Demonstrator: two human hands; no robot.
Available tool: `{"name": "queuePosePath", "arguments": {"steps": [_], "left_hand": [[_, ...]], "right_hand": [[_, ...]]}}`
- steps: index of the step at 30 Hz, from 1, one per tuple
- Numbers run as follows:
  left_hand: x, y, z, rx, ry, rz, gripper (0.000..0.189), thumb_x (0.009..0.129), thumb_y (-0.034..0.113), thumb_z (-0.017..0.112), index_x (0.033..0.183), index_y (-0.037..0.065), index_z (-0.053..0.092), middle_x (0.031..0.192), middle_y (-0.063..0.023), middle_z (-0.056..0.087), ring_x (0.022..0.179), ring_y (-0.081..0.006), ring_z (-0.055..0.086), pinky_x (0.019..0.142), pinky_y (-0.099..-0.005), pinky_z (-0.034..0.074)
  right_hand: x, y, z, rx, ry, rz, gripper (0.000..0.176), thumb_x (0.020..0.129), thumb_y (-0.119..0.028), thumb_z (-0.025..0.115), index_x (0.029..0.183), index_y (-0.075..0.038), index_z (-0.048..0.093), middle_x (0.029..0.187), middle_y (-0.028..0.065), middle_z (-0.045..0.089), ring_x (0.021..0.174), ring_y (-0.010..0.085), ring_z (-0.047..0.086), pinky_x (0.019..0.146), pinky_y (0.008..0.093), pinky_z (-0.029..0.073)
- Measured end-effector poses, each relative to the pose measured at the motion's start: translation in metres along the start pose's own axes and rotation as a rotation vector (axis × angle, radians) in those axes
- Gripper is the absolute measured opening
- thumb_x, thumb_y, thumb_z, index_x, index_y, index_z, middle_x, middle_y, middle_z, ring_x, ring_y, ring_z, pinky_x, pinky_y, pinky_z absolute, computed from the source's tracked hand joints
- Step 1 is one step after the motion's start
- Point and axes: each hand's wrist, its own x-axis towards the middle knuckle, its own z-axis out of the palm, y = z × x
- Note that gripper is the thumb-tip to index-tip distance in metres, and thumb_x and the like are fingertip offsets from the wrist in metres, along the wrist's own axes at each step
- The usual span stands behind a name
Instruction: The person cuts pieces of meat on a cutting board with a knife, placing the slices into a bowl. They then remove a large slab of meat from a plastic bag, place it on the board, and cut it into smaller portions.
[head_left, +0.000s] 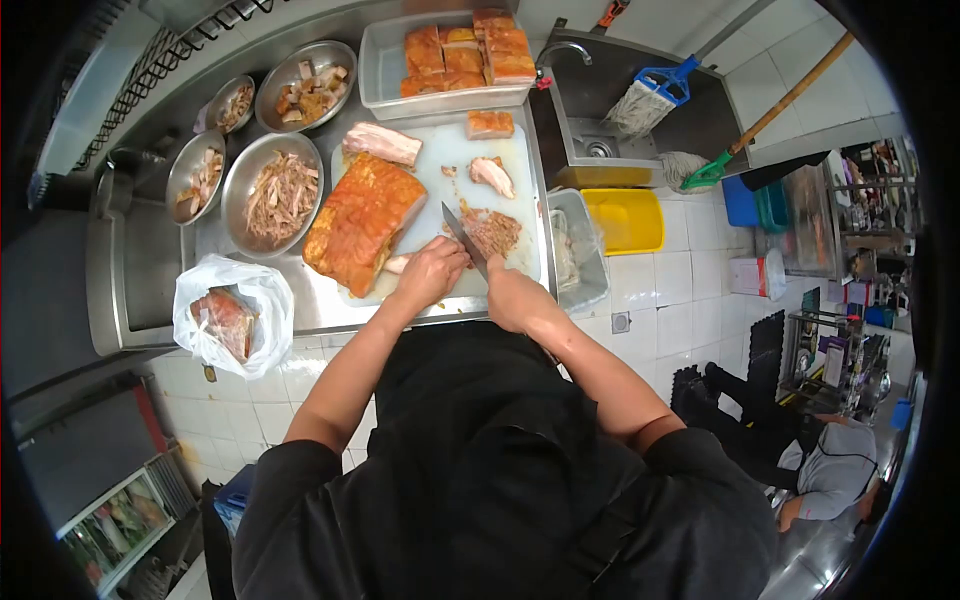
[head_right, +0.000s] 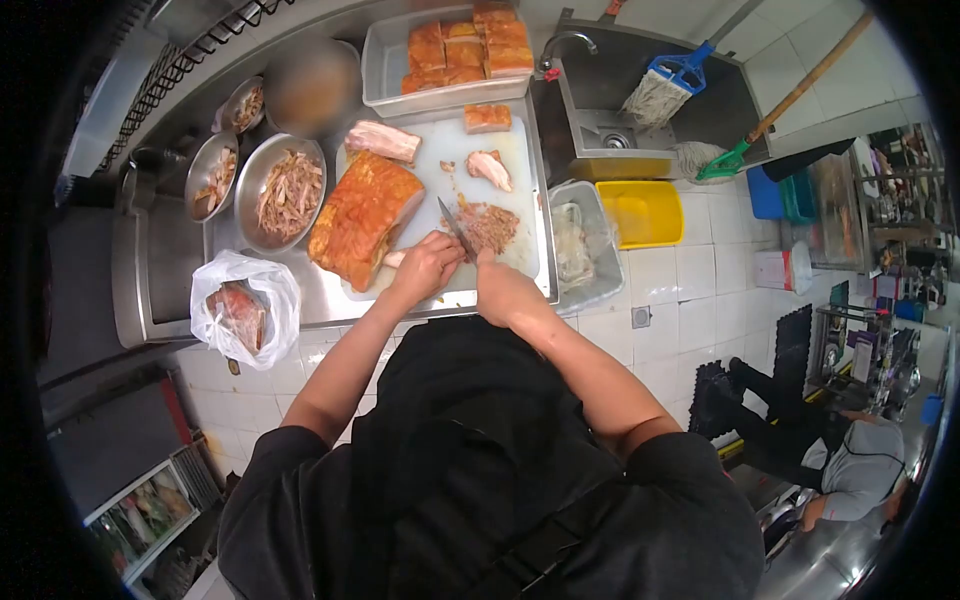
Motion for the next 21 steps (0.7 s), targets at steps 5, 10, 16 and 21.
{"name": "queuePosePath", "arguments": {"steps": [5,10,16,21], "left_hand": [[-0.001,-0.004,-0.001,0.017,-0.015,0.068,0.016,0.079,0.003,0.071,0.095,0.005,0.073,0.102,-0.0044,0.069,0.100,-0.0241,0.064,0.077,-0.0382,0.057],[-0.002,-0.001,-0.002,0.032,-0.035,0.070,0.014,0.079,0.004,0.070,0.093,0.005,0.071,0.104,-0.0035,0.068,0.101,-0.0239,0.064,0.076,-0.0395,0.057],[0.002,-0.005,-0.002,0.049,-0.045,0.060,0.013,0.080,0.005,0.071,0.093,0.005,0.071,0.104,-0.0054,0.069,0.101,-0.0243,0.065,0.077,-0.0397,0.057],[0.006,-0.003,-0.022,-0.235,0.056,-0.154,0.016,0.082,0.006,0.072,0.097,0.003,0.074,0.104,-0.0121,0.072,0.097,-0.0298,0.067,0.084,-0.0401,0.056]], "right_hand": [[0.027,0.016,0.040,0.061,0.092,-0.007,0.026,0.091,-0.003,0.047,0.115,0.008,0.044,0.091,0.0366,0.067,0.089,0.0520,0.067,0.081,0.0576,0.052],[0.047,0.027,0.038,0.196,0.217,-0.098,0.027,0.097,-0.009,0.049,0.118,0.007,0.043,0.087,0.0383,0.065,0.084,0.0546,0.064,0.076,0.0600,0.050],[0.055,0.031,0.060,0.171,0.252,-0.097,0.034,0.097,-0.012,0.049,0.122,0.010,0.041,0.086,0.0373,0.066,0.085,0.0528,0.067,0.078,0.0595,0.051],[0.045,0.024,0.029,0.132,0.146,-0.098,0.036,0.094,-0.007,0.047,0.124,0.014,0.043,0.090,0.0379,0.067,0.088,0.0511,0.068,0.081,0.0569,0.053]]}}
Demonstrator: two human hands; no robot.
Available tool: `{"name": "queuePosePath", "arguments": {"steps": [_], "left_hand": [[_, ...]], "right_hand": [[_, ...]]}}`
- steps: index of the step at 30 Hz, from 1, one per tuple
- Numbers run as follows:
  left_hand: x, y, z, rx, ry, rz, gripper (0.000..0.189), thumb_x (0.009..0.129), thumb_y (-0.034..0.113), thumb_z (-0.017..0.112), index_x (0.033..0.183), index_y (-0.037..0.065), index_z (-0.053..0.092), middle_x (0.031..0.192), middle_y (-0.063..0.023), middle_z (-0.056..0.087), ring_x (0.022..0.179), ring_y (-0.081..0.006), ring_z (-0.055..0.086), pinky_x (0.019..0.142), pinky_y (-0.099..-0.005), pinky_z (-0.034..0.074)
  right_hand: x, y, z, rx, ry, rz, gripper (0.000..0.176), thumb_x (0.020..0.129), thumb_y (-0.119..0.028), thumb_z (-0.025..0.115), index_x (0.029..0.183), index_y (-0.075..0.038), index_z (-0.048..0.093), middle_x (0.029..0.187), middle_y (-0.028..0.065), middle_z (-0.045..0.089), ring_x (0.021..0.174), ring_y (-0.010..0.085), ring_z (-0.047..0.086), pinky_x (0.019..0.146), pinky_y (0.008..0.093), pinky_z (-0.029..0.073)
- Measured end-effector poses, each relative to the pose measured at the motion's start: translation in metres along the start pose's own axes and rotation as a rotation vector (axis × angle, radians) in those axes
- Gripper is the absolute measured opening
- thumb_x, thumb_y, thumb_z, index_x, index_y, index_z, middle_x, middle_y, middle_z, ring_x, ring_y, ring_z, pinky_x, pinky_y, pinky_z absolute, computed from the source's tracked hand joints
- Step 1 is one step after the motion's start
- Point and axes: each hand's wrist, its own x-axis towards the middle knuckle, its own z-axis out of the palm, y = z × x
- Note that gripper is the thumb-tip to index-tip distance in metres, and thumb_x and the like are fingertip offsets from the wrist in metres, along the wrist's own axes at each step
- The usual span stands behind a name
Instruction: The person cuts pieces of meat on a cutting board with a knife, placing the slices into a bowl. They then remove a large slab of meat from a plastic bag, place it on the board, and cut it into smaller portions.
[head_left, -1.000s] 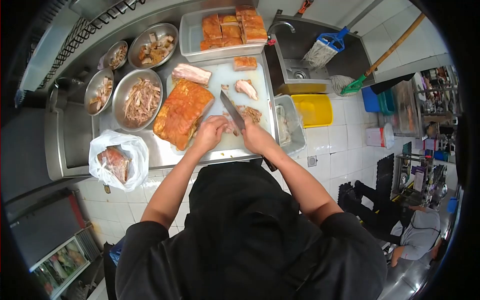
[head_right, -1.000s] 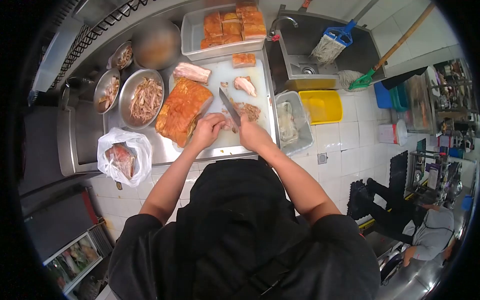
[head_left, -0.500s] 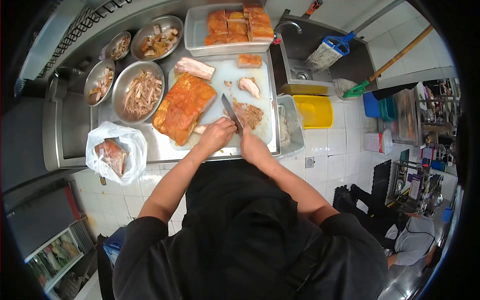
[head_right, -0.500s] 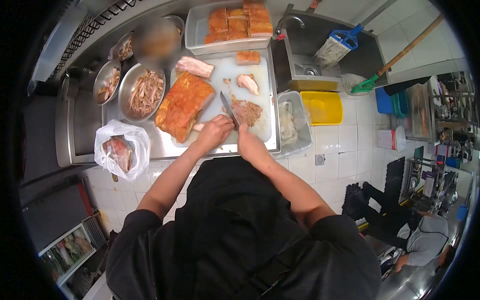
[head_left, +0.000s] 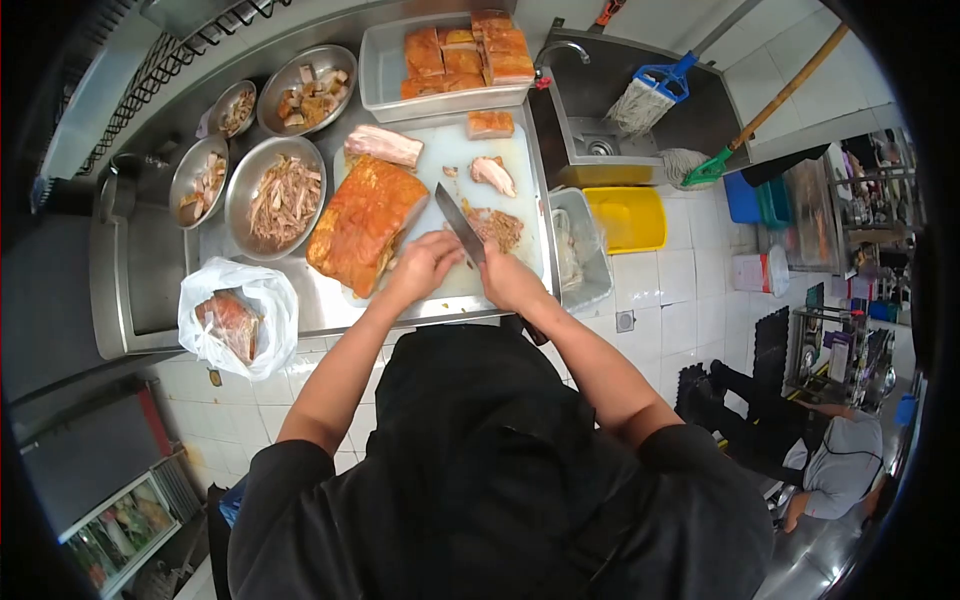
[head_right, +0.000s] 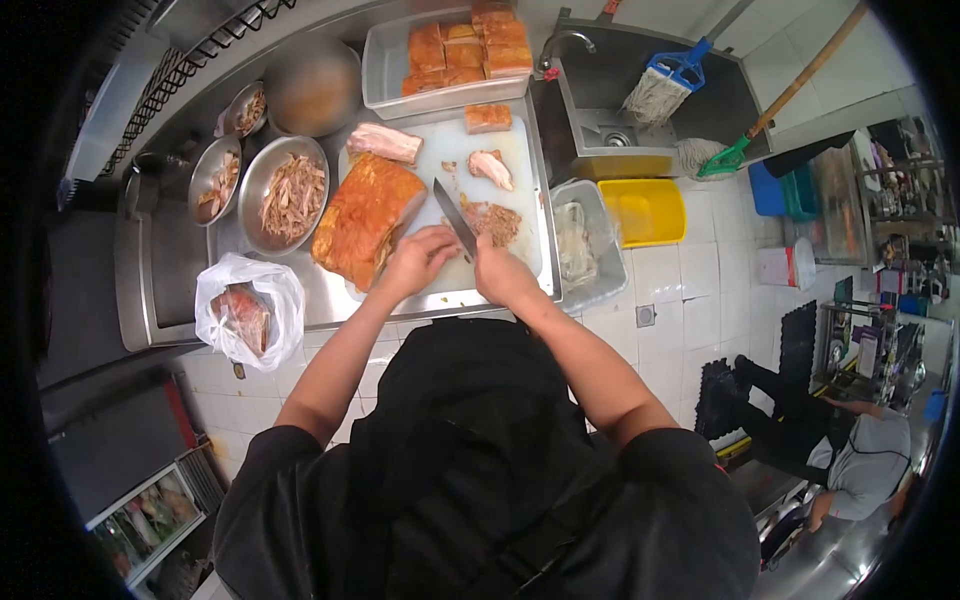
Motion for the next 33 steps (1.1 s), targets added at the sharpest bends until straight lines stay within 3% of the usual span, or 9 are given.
{"name": "queuePosePath", "arguments": {"steps": [4,6,10,12,18,20,23,28,33], "left_hand": [[0.008,-0.010,-0.020,0.146,-0.138,-0.021,0.017,0.082,0.005,0.072,0.098,0.003,0.075,0.106,-0.0119,0.072,0.100,-0.0312,0.066,0.088,-0.0398,0.055],[0.010,-0.013,-0.020,0.215,-0.244,0.177,0.015,0.085,0.007,0.070,0.099,0.005,0.076,0.099,-0.0095,0.072,0.099,-0.0305,0.066,0.085,-0.0403,0.056],[0.010,-0.015,-0.012,0.175,-0.247,0.141,0.015,0.081,0.001,0.071,0.095,0.003,0.075,0.100,-0.0106,0.072,0.101,-0.0304,0.065,0.090,-0.0387,0.054],[0.009,-0.019,-0.012,0.201,-0.275,0.185,0.014,0.081,0.001,0.071,0.094,0.002,0.074,0.097,-0.0103,0.072,0.100,-0.0301,0.065,0.088,-0.0394,0.054],[0.010,-0.025,-0.012,0.169,-0.263,0.260,0.015,0.080,0.000,0.070,0.095,0.001,0.073,0.100,-0.0106,0.071,0.097,-0.0303,0.065,0.083,-0.0402,0.056],[0.010,-0.023,-0.013,0.180,-0.265,0.261,0.016,0.079,-0.001,0.070,0.095,0.001,0.073,0.101,-0.0106,0.071,0.097,-0.0303,0.065,0.083,-0.0402,0.056],[0.013,-0.029,-0.013,0.187,-0.265,0.261,0.017,0.078,-0.002,0.069,0.095,0.001,0.072,0.101,-0.0108,0.071,0.098,-0.0302,0.065,0.083,-0.0401,0.056],[0.007,-0.025,-0.015,0.169,-0.241,0.302,0.014,0.083,0.002,0.065,0.095,0.001,0.072,0.096,-0.0096,0.070,0.095,-0.0286,0.065,0.081,-0.0411,0.056],[0.001,-0.032,-0.011,0.173,-0.184,0.324,0.016,0.081,0.001,0.066,0.095,0.000,0.072,0.099,-0.0089,0.070,0.097,-0.0283,0.065,0.081,-0.0408,0.057]], "right_hand": [[-0.008,-0.022,-0.017,-0.075,-0.048,0.040,0.038,0.090,-0.002,0.047,0.124,0.015,0.043,0.095,0.0383,0.067,0.092,0.0499,0.069,0.083,0.0556,0.053],[-0.011,-0.035,-0.026,-0.069,-0.108,0.071,0.042,0.087,0.000,0.046,0.126,0.015,0.041,0.097,0.0377,0.067,0.095,0.0495,0.068,0.086,0.0545,0.053],[-0.012,-0.039,-0.006,-0.049,-0.063,0.100,0.041,0.088,0.000,0.047,0.126,0.014,0.041,0.096,0.0378,0.067,0.094,0.0500,0.068,0.084,0.0552,0.053],[-0.003,-0.028,0.023,-0.024,0.062,0.108,0.041,0.088,0.000,0.048,0.127,0.013,0.041,0.096,0.0380,0.067,0.093,0.0503,0.068,0.083,0.0561,0.054],[0.001,-0.031,0.008,0.019,0.039,0.049,0.044,0.089,0.000,0.049,0.130,0.011,0.038,0.098,0.0375,0.067,0.094,0.0515,0.067,0.084,0.0568,0.052],[-0.013,-0.049,0.009,-0.009,-0.015,0.185,0.041,0.090,-0.002,0.050,0.128,0.011,0.041,0.100,0.0385,0.066,0.096,0.0511,0.066,0.085,0.0560,0.053],[0.016,-0.029,0.018,0.049,0.041,0.122,0.041,0.089,0.000,0.048,0.128,0.010,0.041,0.098,0.0382,0.066,0.094,0.0522,0.066,0.086,0.0576,0.051],[-0.006,-0.046,0.025,0.037,0.104,0.143,0.035,0.090,-0.004,0.048,0.122,0.009,0.042,0.092,0.0377,0.066,0.088,0.0525,0.066,0.082,0.0597,0.051],[0.012,-0.023,0.042,0.130,0.146,0.061,0.056,0.089,-0.004,0.052,0.136,0.016,0.032,0.094,0.0386,0.066,0.091,0.0533,0.066,0.086,0.0586,0.050]]}}
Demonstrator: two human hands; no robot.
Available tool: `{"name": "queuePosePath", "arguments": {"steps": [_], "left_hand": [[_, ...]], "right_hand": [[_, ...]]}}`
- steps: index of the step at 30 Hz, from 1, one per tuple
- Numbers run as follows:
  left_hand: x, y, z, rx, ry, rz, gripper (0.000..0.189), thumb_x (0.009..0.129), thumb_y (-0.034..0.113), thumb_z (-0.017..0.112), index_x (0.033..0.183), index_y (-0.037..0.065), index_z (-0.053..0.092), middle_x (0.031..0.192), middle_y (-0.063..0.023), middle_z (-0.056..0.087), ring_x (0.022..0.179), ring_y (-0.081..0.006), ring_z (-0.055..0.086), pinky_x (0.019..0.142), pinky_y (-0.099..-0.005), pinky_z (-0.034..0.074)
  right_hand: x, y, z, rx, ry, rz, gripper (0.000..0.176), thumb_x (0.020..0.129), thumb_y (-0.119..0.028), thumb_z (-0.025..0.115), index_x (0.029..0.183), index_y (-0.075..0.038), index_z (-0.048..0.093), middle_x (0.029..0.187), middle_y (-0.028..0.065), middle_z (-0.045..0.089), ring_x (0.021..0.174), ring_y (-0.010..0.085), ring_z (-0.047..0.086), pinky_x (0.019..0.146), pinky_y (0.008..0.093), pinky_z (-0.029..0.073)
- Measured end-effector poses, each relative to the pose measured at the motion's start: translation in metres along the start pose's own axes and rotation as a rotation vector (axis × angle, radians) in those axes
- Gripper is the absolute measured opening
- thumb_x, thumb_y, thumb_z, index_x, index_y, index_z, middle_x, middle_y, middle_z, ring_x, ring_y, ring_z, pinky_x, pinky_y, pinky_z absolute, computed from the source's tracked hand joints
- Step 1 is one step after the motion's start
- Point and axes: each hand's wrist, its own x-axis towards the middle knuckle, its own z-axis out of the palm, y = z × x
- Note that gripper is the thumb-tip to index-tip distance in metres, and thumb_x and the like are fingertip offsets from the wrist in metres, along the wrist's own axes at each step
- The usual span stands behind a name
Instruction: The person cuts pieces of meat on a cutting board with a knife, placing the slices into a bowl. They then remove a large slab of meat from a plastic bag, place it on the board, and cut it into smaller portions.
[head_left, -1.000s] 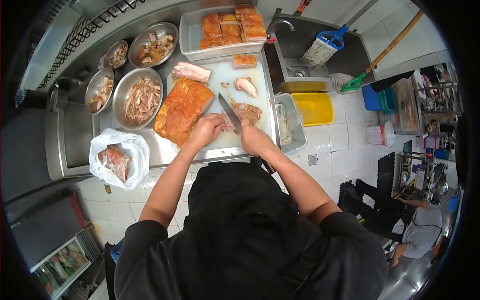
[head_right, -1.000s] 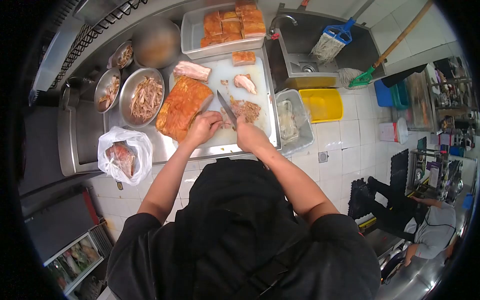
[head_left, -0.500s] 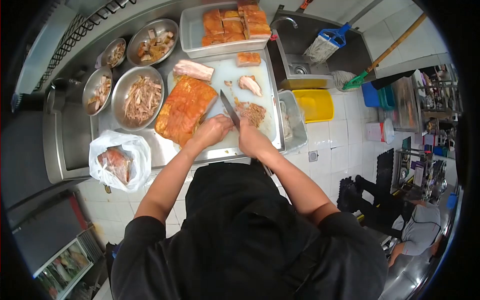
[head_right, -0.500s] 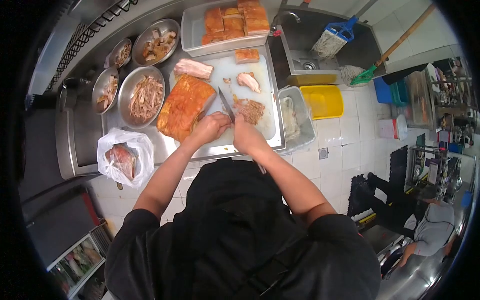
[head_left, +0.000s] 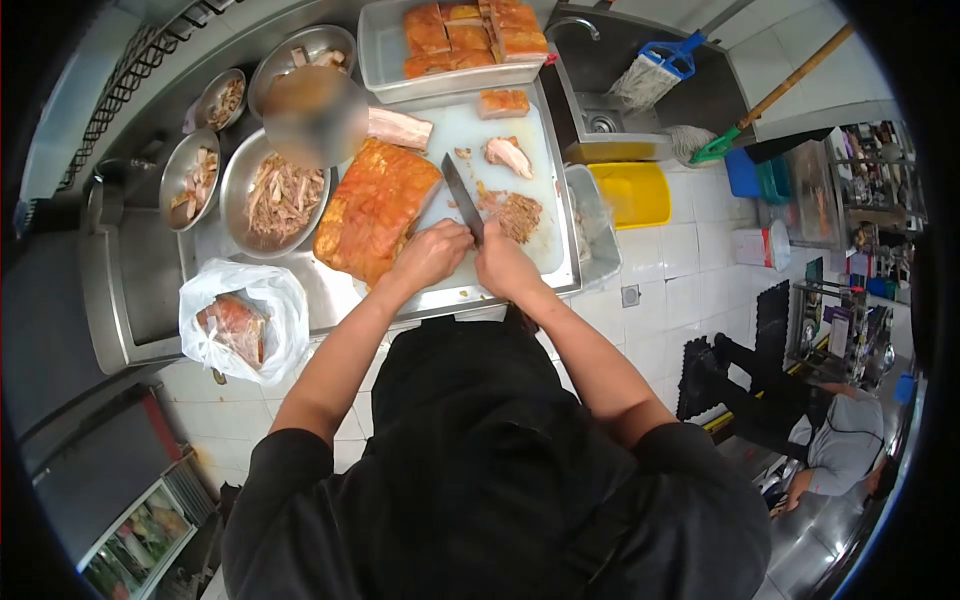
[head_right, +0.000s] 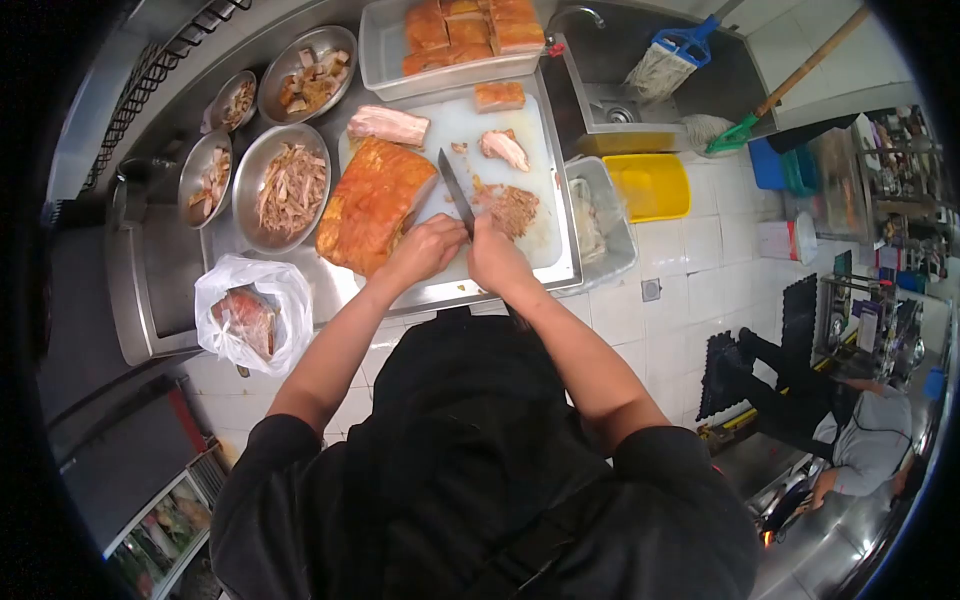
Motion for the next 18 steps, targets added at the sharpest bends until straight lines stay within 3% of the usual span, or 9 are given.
{"name": "queuePosePath", "arguments": {"steps": [3,6,10,12,16,18], "left_hand": [[0.001,0.007,-0.006,-0.011,-0.055,-0.052,0.019,0.077,-0.001,0.069,0.096,-0.001,0.071,0.102,-0.0115,0.070,0.099,-0.0300,0.065,0.085,-0.0395,0.056],[0.000,0.007,-0.007,-0.002,-0.043,-0.041,0.018,0.078,-0.001,0.068,0.096,-0.001,0.071,0.100,-0.0119,0.070,0.098,-0.0303,0.065,0.085,-0.0396,0.056],[0.006,0.009,-0.003,0.034,-0.080,-0.096,0.016,0.079,0.000,0.068,0.094,0.000,0.071,0.098,-0.0120,0.070,0.096,-0.0311,0.065,0.084,-0.0399,0.056],[0.005,0.019,0.005,0.080,0.003,-0.134,0.011,0.082,0.001,0.064,0.091,0.001,0.069,0.094,-0.0120,0.068,0.095,-0.0306,0.064,0.081,-0.0415,0.056],[0.017,0.029,0.021,0.148,-0.018,-0.208,0.012,0.084,-0.001,0.060,0.092,0.001,0.068,0.094,-0.0131,0.068,0.095,-0.0315,0.064,0.082,-0.0424,0.055],[0.022,0.038,0.030,0.149,0.024,-0.327,0.018,0.084,-0.004,0.056,0.096,0.001,0.068,0.095,-0.0143,0.068,0.098,-0.0336,0.065,0.084,-0.0439,0.055]], "right_hand": [[-0.005,-0.008,-0.008,-0.038,-0.046,-0.008,0.053,0.088,-0.004,0.054,0.134,0.014,0.033,0.091,0.0379,0.066,0.089,0.0530,0.066,0.082,0.0592,0.051],[0.006,0.000,0.009,0.112,0.039,0.003,0.043,0.091,-0.007,0.055,0.125,0.012,0.039,0.089,0.0371,0.066,0.088,0.0536,0.065,0.080,0.0599,0.051],[0.012,0.009,-0.007,0.104,0.093,-0.065,0.041,0.092,-0.011,0.054,0.124,0.011,0.041,0.088,0.0373,0.065,0.085,0.0540,0.065,0.078,0.0605,0.051],[-0.006,0.020,-0.029,-0.032,0.111,-0.132,0.034,0.092,-0.013,0.053,0.119,0.004,0.044,0.084,0.0332,0.067,0.080,0.0517,0.066,0.072,0.0606,0.051],[-0.035,0.051,-0.083,-0.298,0.129,-0.179,0.032,0.090,-0.013,0.054,0.119,-0.003,0.047,0.076,0.0272,0.068,0.074,0.0481,0.068,0.067,0.0593,0.052],[-0.042,0.074,-0.097,-0.484,0.112,-0.161,0.030,0.088,-0.013,0.055,0.117,-0.007,0.050,0.070,0.0216,0.068,0.069,0.0440,0.069,0.063,0.0571,0.053]]}}
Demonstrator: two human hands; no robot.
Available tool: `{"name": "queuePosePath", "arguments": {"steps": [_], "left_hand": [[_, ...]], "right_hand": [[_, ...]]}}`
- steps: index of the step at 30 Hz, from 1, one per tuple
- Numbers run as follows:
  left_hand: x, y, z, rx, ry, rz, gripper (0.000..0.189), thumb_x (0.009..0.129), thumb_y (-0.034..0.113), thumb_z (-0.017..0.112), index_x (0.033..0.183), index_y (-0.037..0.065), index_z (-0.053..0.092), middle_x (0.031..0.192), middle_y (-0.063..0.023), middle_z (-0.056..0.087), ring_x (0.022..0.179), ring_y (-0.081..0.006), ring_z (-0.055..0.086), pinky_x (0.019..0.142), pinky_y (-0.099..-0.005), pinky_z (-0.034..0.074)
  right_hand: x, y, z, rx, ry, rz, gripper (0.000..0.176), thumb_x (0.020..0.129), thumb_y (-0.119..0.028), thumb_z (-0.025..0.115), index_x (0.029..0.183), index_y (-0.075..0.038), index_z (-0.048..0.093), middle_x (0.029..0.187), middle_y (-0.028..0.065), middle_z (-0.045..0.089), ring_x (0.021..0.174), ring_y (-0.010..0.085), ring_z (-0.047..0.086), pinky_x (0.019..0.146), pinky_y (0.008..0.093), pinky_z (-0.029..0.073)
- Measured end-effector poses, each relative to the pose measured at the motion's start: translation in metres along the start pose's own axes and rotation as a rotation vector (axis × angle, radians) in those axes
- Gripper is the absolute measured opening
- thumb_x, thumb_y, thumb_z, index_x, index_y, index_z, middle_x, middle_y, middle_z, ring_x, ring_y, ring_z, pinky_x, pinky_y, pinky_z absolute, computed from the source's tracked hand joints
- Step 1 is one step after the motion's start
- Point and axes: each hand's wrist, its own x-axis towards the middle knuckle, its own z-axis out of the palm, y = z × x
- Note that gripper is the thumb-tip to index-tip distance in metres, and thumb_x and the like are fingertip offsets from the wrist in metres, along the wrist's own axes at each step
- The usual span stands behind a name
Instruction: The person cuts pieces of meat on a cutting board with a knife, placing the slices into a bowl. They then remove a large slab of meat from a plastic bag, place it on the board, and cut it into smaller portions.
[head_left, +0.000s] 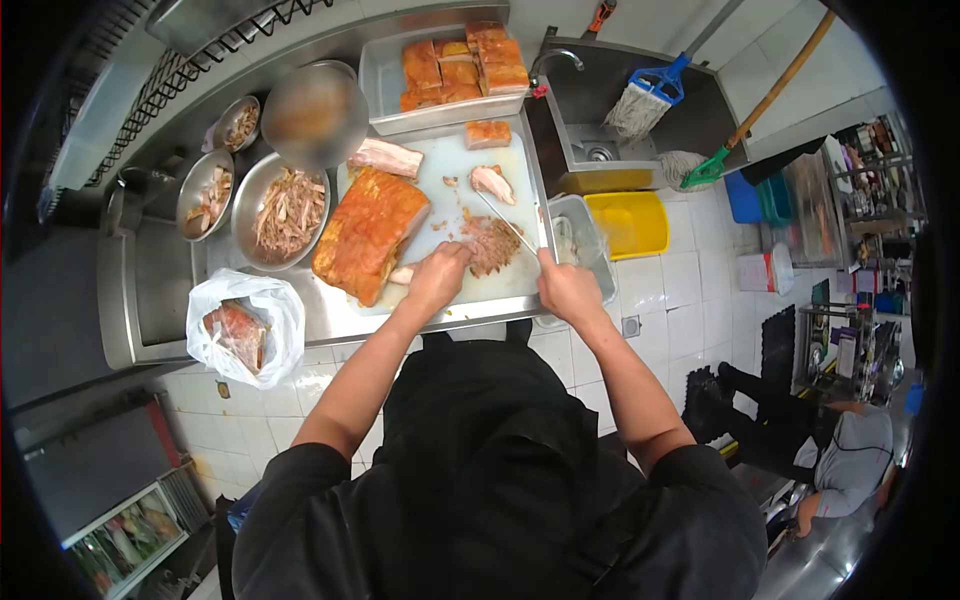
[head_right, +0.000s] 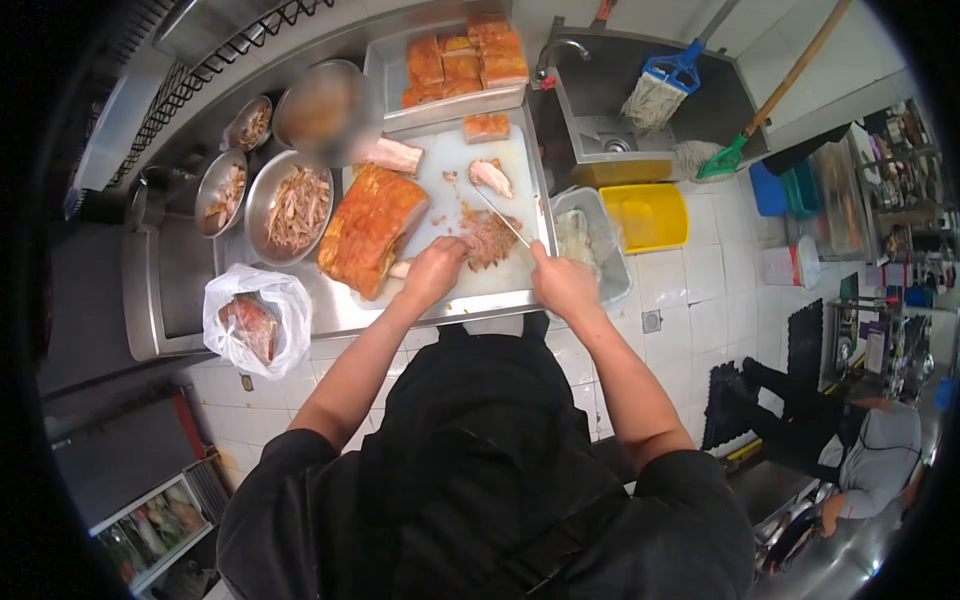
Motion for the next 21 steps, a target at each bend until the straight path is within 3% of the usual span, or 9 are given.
{"name": "queuePosePath", "arguments": {"steps": [4,7,9,13,15,17,21], "left_hand": [[0.003,0.010,0.012,-0.030,0.058,-0.082,0.022,0.084,-0.005,0.053,0.100,0.001,0.068,0.099,-0.0155,0.068,0.103,-0.0360,0.064,0.086,-0.0448,0.055],[0.007,0.016,0.016,-0.181,0.196,-0.164,0.018,0.087,-0.002,0.060,0.103,-0.003,0.068,0.106,-0.0190,0.069,0.102,-0.0405,0.064,0.089,-0.0436,0.054],[0.016,0.016,0.020,-0.138,0.409,-0.253,0.028,0.094,0.006,0.056,0.119,-0.004,0.065,0.128,-0.0252,0.062,0.121,-0.0432,0.058,0.101,-0.0454,0.048],[0.039,0.012,0.032,-0.002,0.403,-0.371,0.039,0.102,0.019,0.050,0.132,-0.004,0.058,0.144,-0.0296,0.050,0.137,-0.0440,0.045,0.114,-0.0469,0.037],[0.047,0.012,0.040,0.164,0.186,-0.339,0.048,0.106,0.031,0.042,0.140,-0.002,0.053,0.151,-0.0270,0.044,0.141,-0.0454,0.039,0.119,-0.0495,0.028],[0.044,0.018,0.051,0.215,0.195,-0.317,0.049,0.106,0.031,0.041,0.141,-0.002,0.051,0.150,-0.0269,0.046,0.141,-0.0443,0.040,0.119,-0.0486,0.029],[0.027,0.047,0.050,0.007,0.189,-0.254,0.049,0.105,0.026,0.046,0.143,-0.005,0.048,0.150,-0.0277,0.045,0.142,-0.0430,0.039,0.119,-0.0447,0.032]], "right_hand": [[-0.011,0.023,0.006,-0.096,-0.010,-0.010,0.027,0.088,-0.013,0.055,0.115,-0.008,0.052,0.069,0.0203,0.069,0.068,0.0417,0.070,0.062,0.0556,0.053],[-0.009,0.012,0.015,-0.074,0.031,-0.049,0.026,0.088,-0.012,0.056,0.113,-0.008,0.054,0.069,0.0195,0.069,0.067,0.0400,0.070,0.061,0.0545,0.054],[-0.004,0.001,0.010,0.011,-0.028,-0.099,0.025,0.088,-0.012,0.055,0.112,-0.008,0.054,0.070,0.0199,0.069,0.067,0.0404,0.070,0.061,0.0544,0.054],[-0.007,0.012,0.005,0.184,0.033,-0.074,0.025,0.088,-0.012,0.055,0.113,-0.007,0.053,0.071,0.0197,0.069,0.068,0.0417,0.070,0.062,0.0554,0.053],[-0.011,0.029,-0.002,0.144,0.035,-0.074,0.026,0.088,-0.011,0.055,0.113,-0.007,0.053,0.071,0.0199,0.070,0.068,0.0416,0.070,0.062,0.0556,0.053],[-0.014,0.035,-0.003,0.103,0.028,-0.077,0.026,0.088,-0.010,0.054,0.114,-0.006,0.052,0.072,0.0201,0.070,0.068,0.0416,0.070,0.062,0.0558,0.053],[-0.009,0.033,0.010,0.030,-0.038,-0.065,0.027,0.088,-0.008,0.054,0.114,-0.005,0.052,0.075,0.0211,0.071,0.072,0.0415,0.071,0.064,0.0551,0.054]]}}
